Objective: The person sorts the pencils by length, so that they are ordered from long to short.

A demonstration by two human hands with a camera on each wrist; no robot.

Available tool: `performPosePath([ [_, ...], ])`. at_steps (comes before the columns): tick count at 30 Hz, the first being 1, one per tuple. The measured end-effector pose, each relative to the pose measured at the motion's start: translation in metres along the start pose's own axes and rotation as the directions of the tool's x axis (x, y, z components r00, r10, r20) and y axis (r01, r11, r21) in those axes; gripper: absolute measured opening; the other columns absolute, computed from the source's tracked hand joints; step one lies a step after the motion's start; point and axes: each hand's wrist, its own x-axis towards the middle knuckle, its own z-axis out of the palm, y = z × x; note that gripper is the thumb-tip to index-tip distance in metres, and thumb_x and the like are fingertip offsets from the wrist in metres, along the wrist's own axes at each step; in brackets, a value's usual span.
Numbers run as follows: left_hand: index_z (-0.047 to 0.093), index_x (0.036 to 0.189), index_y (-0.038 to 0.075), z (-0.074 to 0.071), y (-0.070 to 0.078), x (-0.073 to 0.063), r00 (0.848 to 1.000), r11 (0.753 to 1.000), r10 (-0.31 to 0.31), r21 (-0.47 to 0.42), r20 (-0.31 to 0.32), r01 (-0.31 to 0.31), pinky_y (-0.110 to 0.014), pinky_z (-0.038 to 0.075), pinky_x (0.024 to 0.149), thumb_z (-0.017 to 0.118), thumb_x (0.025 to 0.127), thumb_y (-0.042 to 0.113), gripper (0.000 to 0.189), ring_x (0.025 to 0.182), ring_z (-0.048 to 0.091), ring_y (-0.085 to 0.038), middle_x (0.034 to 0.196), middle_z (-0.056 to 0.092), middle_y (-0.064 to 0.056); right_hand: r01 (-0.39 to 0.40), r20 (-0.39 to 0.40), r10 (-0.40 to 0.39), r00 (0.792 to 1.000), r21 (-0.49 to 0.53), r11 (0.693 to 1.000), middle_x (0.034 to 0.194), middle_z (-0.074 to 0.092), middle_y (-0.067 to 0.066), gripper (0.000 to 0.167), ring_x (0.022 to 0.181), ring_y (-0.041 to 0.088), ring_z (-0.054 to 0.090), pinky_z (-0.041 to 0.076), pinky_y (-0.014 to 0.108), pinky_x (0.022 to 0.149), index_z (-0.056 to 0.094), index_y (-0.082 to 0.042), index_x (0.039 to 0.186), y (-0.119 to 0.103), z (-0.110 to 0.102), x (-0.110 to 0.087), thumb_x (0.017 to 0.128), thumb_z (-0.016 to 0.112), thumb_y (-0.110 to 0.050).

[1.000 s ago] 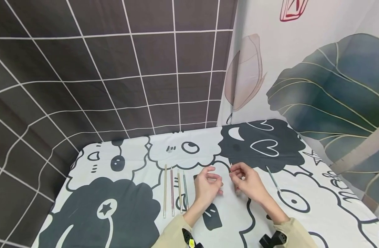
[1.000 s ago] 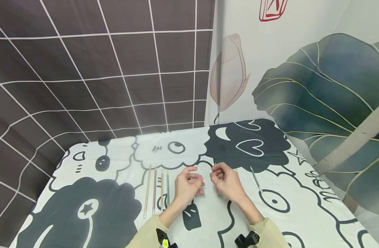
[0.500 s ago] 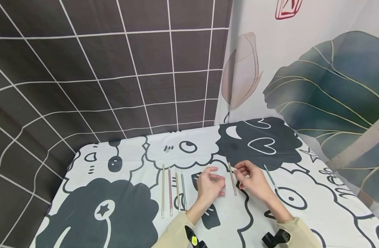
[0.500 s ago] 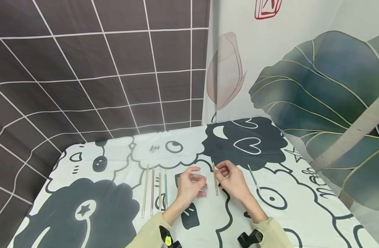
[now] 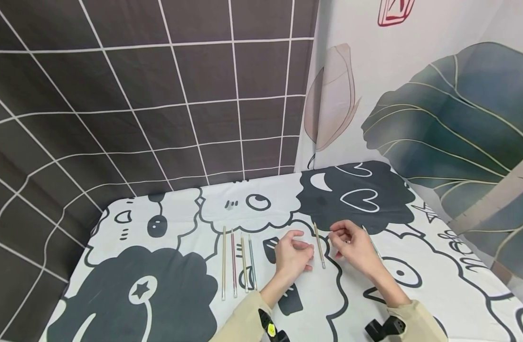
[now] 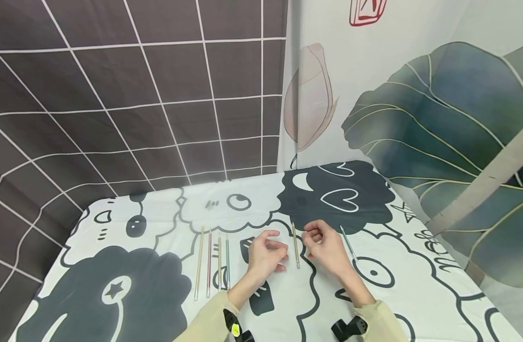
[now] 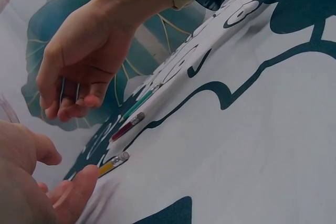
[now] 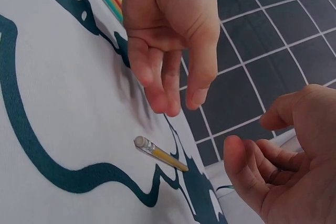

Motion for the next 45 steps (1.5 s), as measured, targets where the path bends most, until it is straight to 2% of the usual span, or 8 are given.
performPosePath([
  [5,0.064,0.113,-0.003,0.004,0.001,0.001,1.0,1.0,-0.026,0.01,-0.012,0.026,-0.03,0.05,0.039,0.073,0.075,-0.004,0.039,0.049,0.067,-0.019,0.073,0.064,0.002,-0.015,-0.018,0.015,1.0,0.004,1.0,0.086,0.061,0.014,0.018,0.063,0.03,0.063,0.054,0.032,0.051,0.059,0.011,0.107,0.001,-0.008,0.0,0.091,0.06,0.003],
  [10,0.064,0.112,-0.002,0.008,0.002,0.001,0.999,0.999,-0.042,0.003,-0.017,0.042,-0.03,0.051,0.04,0.072,0.076,-0.005,0.037,0.049,0.065,-0.015,0.072,0.063,0.0,-0.016,-0.052,0.016,0.999,-0.012,1.0,0.087,0.061,0.014,0.019,0.058,0.022,0.062,0.052,0.031,0.052,0.059,0.01,0.109,0.003,-0.019,0.002,0.092,0.061,0.001],
  [16,0.064,0.112,-0.002,0.012,0.002,0.001,0.998,0.998,-0.061,0.013,-0.014,0.061,-0.029,0.051,0.04,0.073,0.076,-0.004,0.037,0.048,0.064,-0.012,0.073,0.062,0.0,-0.03,-0.085,0.027,0.996,-0.025,0.999,0.089,0.061,0.015,0.022,0.064,0.021,0.062,0.054,0.03,0.052,0.058,0.012,0.112,0.009,-0.032,0.002,0.094,0.061,-0.001],
  [22,0.065,0.111,-0.002,0.015,0.003,0.001,0.998,0.997,-0.056,0.046,-0.029,0.058,-0.029,0.051,0.04,0.075,0.076,-0.003,0.036,0.048,0.064,-0.013,0.072,0.06,0.0,-0.064,-0.105,0.058,0.993,-0.057,0.996,0.092,0.061,0.015,0.025,0.067,0.015,0.061,0.054,0.029,0.053,0.057,0.011,0.114,0.017,-0.044,0.001,0.097,0.06,-0.006],
  [29,0.066,0.11,-0.001,0.019,0.002,0.002,0.998,0.994,-0.05,0.094,-0.042,0.054,-0.026,0.049,0.04,0.075,0.075,-0.001,0.036,0.04,0.06,-0.015,0.072,0.059,0.003,-0.094,-0.131,0.081,0.988,-0.096,0.991,0.09,0.061,0.017,0.025,0.064,0.02,0.063,0.054,0.03,0.053,0.056,0.011,0.114,0.023,-0.053,0.002,0.097,0.058,-0.007],
  [35,0.065,0.112,-0.001,0.022,0.001,0.002,0.999,0.992,-0.036,0.122,-0.041,0.041,-0.024,0.049,0.04,0.074,0.075,-0.002,0.038,0.038,0.058,-0.011,0.071,0.058,0.004,-0.115,-0.139,0.1,0.985,-0.104,0.988,0.093,0.061,0.018,0.027,0.06,0.018,0.063,0.054,0.03,0.054,0.055,0.011,0.115,0.027,-0.057,0.002,0.098,0.057,-0.01],
  [38,0.065,0.112,-0.001,0.023,0.001,0.002,0.999,0.99,-0.022,0.138,-0.039,0.027,-0.024,0.048,0.039,0.074,0.075,-0.002,0.038,0.038,0.057,-0.011,0.071,0.058,0.003,-0.119,-0.145,0.103,0.984,-0.108,0.987,0.093,0.061,0.018,0.027,0.063,0.022,0.064,0.054,0.03,0.055,0.055,0.011,0.115,0.028,-0.057,0.002,0.098,0.057,-0.01],
  [45,0.065,0.113,-0.002,0.025,0.002,0.003,0.999,0.988,-0.026,0.152,-0.038,0.032,-0.025,0.047,0.038,0.074,0.073,-0.003,0.04,0.037,0.056,-0.01,0.072,0.058,0.002,-0.125,-0.151,0.108,0.983,-0.111,0.986,0.093,0.061,0.018,0.027,0.062,0.02,0.063,0.054,0.03,0.054,0.055,0.011,0.115,0.031,-0.058,0.0,0.098,0.058,-0.01],
])
